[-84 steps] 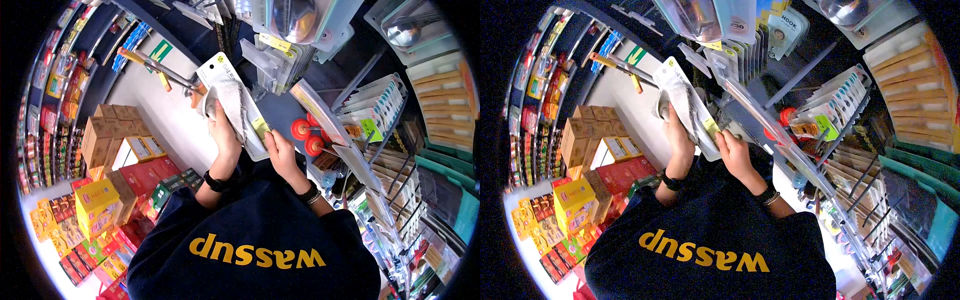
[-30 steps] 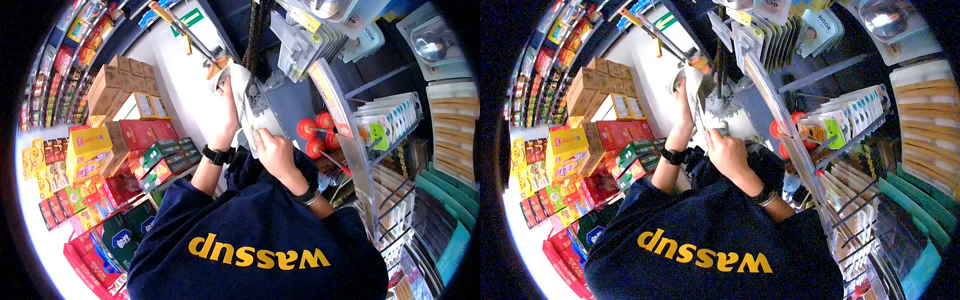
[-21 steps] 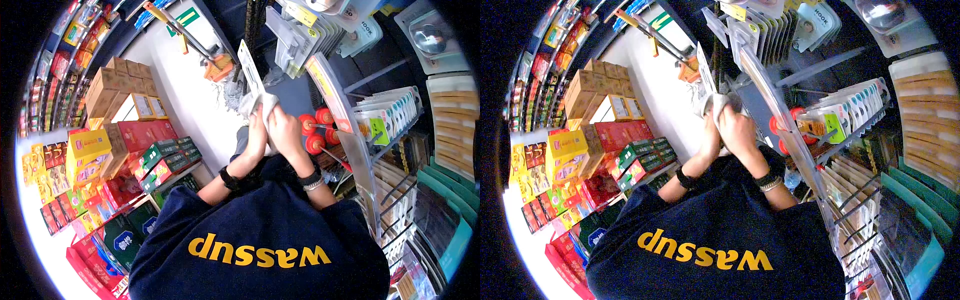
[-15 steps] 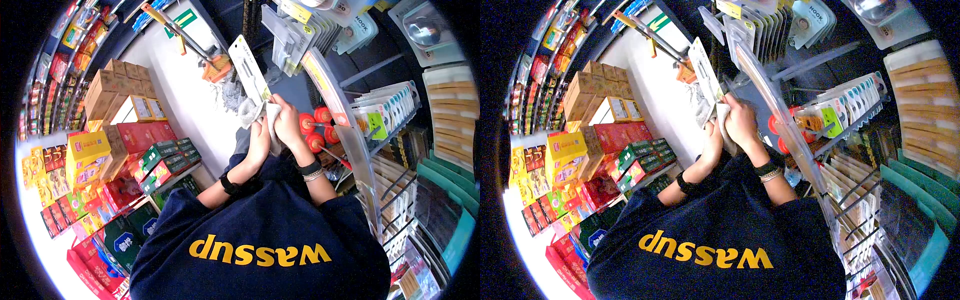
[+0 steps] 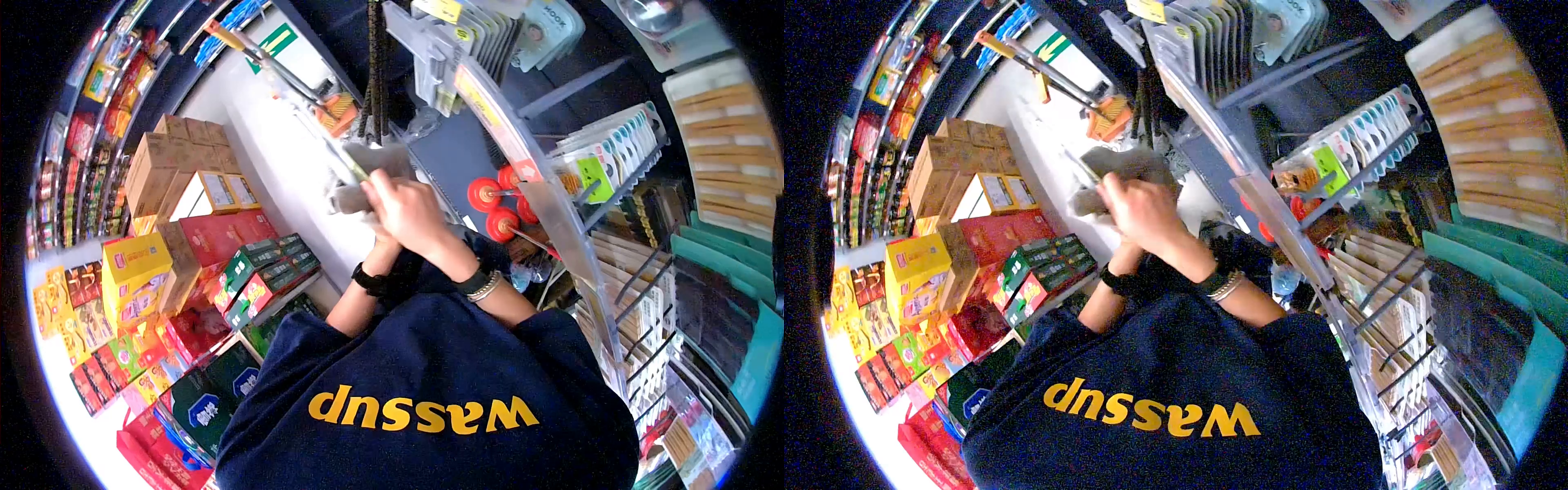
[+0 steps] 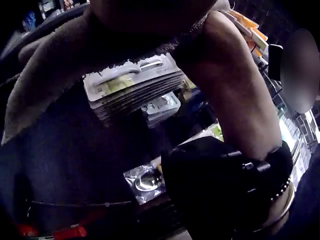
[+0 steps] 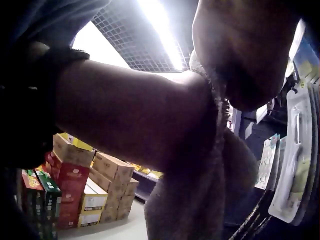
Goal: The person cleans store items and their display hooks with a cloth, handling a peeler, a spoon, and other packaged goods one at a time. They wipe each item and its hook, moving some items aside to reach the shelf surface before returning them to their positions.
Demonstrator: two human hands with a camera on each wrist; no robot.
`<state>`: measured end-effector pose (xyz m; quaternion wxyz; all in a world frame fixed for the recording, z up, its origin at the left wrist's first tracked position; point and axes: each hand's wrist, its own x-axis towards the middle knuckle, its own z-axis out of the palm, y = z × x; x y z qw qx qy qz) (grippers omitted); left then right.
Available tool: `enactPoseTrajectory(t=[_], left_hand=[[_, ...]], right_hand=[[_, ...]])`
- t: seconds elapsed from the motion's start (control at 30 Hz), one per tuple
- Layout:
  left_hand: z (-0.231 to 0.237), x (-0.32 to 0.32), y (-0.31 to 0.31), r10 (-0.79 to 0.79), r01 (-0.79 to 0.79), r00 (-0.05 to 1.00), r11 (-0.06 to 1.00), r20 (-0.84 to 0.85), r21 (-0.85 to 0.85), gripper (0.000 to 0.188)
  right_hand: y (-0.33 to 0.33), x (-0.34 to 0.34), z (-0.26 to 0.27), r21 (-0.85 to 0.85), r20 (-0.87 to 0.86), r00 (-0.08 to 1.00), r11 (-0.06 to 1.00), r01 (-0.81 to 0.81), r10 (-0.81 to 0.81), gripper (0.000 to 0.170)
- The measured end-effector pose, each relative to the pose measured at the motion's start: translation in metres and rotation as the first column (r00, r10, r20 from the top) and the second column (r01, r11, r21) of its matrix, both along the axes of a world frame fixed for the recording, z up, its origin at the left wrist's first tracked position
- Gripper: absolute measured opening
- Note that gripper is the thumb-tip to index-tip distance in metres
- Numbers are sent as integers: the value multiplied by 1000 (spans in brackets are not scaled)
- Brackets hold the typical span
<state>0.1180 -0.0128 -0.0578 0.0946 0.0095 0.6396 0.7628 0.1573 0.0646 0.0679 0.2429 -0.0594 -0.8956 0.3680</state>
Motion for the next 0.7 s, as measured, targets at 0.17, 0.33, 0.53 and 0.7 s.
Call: enactPoseTrajectory(t=[0.17,0.33,0.53,0.7], left_hand=[[12,-4,-6,43,-52,996,991,-73,-122,28],[13,-11,-14,49,-77,989,976,-137,-205,28],[41,-11,-11,-86,-23,963,917,254,398,26],[73,14,7,95,-148,975,951,-200,-272,26]], right_hand=[[-7,-4,4,77,-49,999,997,3,1,15],[-3,-7,-1,-1,14,1000,1000,16,-16,15],[-3,-7,-8,-68,-37,995,994,85,-88,17],[-16,-5,-7,44,-15,973,972,232,-231,14]])
